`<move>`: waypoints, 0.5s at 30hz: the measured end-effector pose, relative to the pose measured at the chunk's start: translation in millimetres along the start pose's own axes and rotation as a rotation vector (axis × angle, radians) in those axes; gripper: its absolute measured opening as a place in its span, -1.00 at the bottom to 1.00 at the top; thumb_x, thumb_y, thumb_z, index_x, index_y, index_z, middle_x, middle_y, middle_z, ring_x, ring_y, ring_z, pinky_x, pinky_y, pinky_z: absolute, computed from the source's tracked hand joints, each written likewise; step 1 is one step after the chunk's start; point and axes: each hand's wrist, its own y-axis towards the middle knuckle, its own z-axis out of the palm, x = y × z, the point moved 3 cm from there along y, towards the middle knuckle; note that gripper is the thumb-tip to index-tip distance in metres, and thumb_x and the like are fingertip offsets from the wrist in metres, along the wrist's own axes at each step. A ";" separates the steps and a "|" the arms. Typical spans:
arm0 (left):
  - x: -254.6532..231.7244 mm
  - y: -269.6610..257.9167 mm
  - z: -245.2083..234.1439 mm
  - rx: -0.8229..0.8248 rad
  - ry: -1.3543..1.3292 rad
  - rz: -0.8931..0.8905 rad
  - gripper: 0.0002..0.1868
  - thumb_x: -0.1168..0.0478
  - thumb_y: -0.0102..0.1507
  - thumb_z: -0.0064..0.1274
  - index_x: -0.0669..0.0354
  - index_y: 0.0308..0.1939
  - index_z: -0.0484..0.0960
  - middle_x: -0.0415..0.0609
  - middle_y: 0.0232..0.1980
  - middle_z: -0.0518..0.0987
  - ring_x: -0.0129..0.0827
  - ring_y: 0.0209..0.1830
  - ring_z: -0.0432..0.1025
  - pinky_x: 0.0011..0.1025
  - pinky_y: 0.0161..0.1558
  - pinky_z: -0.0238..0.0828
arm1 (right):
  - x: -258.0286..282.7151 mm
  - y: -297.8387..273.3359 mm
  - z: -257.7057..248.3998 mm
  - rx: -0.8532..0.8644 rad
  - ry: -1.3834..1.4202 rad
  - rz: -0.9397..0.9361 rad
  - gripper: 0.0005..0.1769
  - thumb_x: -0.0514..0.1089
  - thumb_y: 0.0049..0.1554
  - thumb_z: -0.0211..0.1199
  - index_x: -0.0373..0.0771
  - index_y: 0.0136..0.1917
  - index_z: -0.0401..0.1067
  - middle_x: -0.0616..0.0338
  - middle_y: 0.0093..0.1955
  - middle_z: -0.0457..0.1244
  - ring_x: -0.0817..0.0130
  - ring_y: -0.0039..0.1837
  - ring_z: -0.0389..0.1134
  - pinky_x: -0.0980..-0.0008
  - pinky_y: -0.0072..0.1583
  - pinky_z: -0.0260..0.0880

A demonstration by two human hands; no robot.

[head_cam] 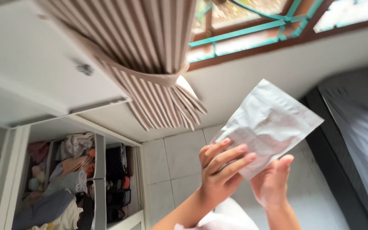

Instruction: Moving various toiletry bags, baskets, and bottles from a closet shelf to a bed.

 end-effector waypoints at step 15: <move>-78.0 -4.4 112.4 0.333 -0.504 0.115 -0.10 0.30 0.16 0.47 0.03 0.46 0.23 0.04 0.47 0.45 -0.12 0.54 0.32 -0.09 0.59 0.18 | 121.9 -82.4 -66.2 -0.376 -0.269 -0.260 -0.22 0.26 0.36 -0.13 -0.55 0.41 0.24 -0.20 0.34 0.28 0.09 0.33 0.35 0.11 0.34 0.34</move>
